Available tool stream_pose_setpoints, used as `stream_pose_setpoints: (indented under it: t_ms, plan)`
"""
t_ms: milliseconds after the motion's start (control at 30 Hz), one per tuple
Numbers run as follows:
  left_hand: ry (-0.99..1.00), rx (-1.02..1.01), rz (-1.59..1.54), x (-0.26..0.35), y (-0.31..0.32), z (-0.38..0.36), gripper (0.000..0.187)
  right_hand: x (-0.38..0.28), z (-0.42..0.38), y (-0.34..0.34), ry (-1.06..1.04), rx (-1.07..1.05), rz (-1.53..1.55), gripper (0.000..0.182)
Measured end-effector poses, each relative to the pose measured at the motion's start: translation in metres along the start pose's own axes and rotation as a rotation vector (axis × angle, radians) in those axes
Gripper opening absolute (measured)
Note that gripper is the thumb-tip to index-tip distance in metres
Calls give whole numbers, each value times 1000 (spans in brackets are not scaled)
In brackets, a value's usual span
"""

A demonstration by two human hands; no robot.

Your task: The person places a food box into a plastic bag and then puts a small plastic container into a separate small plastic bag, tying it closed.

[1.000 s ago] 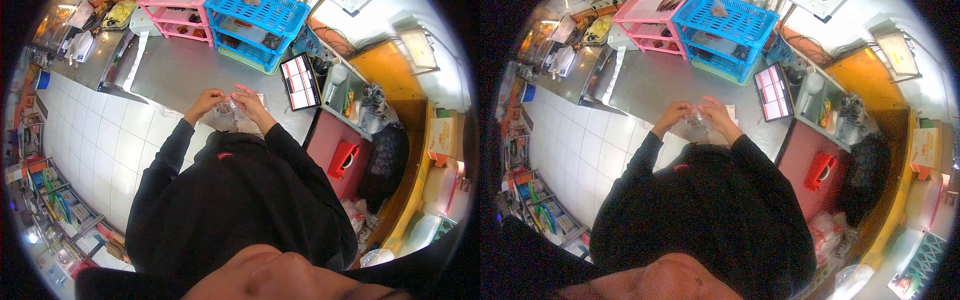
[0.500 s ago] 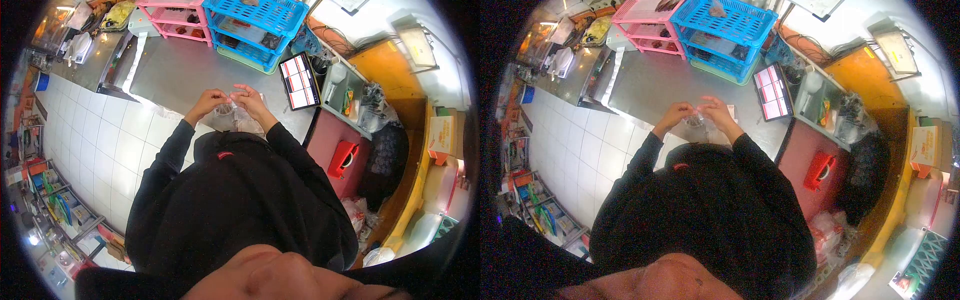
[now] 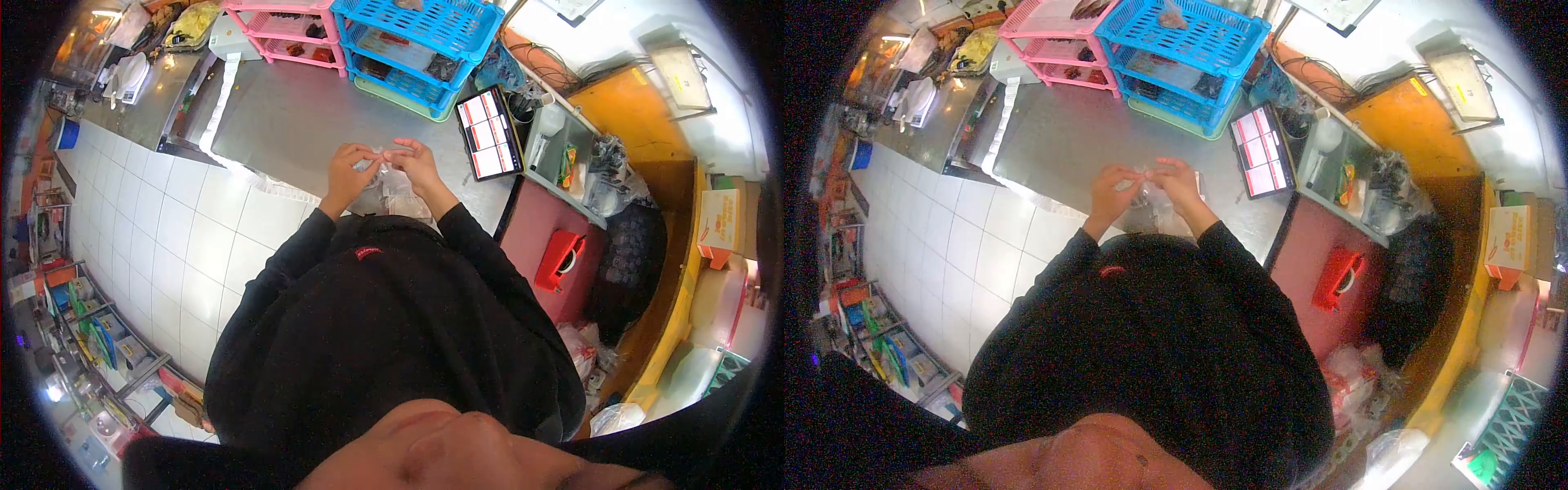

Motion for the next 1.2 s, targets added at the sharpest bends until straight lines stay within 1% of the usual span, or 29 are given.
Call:
stream_pose_setpoints:
  t_ms: [33,67,100,133,167,200,267,300,367,400,467,500,567,600,667,733,800,833,900,933,967,1000,1033,1067,1100,1133,1167,1200]
  plan:
    - [0,2,0,0,0,-2,11,-7,0,-5,-68,49,-134,37]
    - [-42,-23,8,-3,1,-5,11,-14,-1,-9,-136,100,-266,36]
    - [-83,-50,15,-6,3,-8,11,-12,0,-10,-135,101,-265,36]
    - [-83,-51,13,-10,4,-9,11,-15,-1,-13,-186,114,-236,37]
    - [-52,-18,49,-13,1,-11,11,-19,0,-15,-238,125,-209,37]
    - [-20,16,85,-13,-3,-10,12,-22,-3,-13,-239,124,-211,37]
    - [-32,29,69,-18,-4,-12,13,-30,-11,-13,-271,150,-114,29]
    - [-45,41,50,-19,-6,-12,13,-28,-13,-11,-270,151,-115,29]
    - [-45,49,48,-17,-8,-12,13,-43,-22,11,-495,96,-465,16]
    - [-45,53,47,-17,-9,-12,14,-39,-22,14,-495,98,-463,16]
    - [-40,63,27,-18,-7,-14,14,-52,-38,34,-805,186,-918,14]
    - [-36,77,7,-17,-6,-14,14,-51,-37,36,-802,192,-916,14]
    - [-40,78,-10,-17,-4,-16,15,-56,-40,43,-894,239,-1009,13]
    - [-43,84,-23,-18,-4,-17,16,-60,-44,47,-890,249,-1007,13]
    - [-43,92,-20,-25,0,-21,17,-75,-64,62,-1025,314,-1102,11]
    - [-43,98,-17,-30,-2,-20,18,-70,-64,62,-1000,346,-1086,11]
    - [49,62,-16,-23,-2,-12,22,-70,-63,60,-973,390,-1067,11]
    - [54,45,-29,-21,-3,-7,22,-71,-62,56,-945,393,-1014,12]
    - [-34,77,-88,-20,-13,3,34,-78,-67,51,-903,431,-963,15]
    - [-27,50,-109,-11,-12,9,34,-90,-75,51,-898,470,-902,19]
    - [-26,25,-107,-3,-9,16,40,-98,-80,46,-899,512,-841,23]
    - [-24,1,-107,1,-2,19,45,-100,-81,39,-892,551,-841,23]
    - [-14,-27,-132,-12,14,12,45,-99,-85,26,-880,584,-734,26]
    - [-22,-272,-103,-42,56,-9,44,-94,-94,10,-865,623,-625,29]
    - [-19,-532,-76,-60,91,-31,43,-90,-105,-3,-857,675,-656,28]
    - [3,-606,-94,-62,105,-41,43,-77,-121,-22,-828,766,-649,28]
    - [41,-690,-130,-56,123,-51,42,-63,-138,-32,-847,800,-713,29]
    - [105,-769,-212,-21,159,-68,42,-49,-153,-48,-870,853,-793,29]
Point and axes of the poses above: each hand's wrist, its own z-axis towards the middle knuckle, its own y-axis out of the palm, x = y × z, the point moved 10 cm from there along z, towards the middle knuckle, and after that the axes turned 4 degrees about x, right-handed, at the moved point
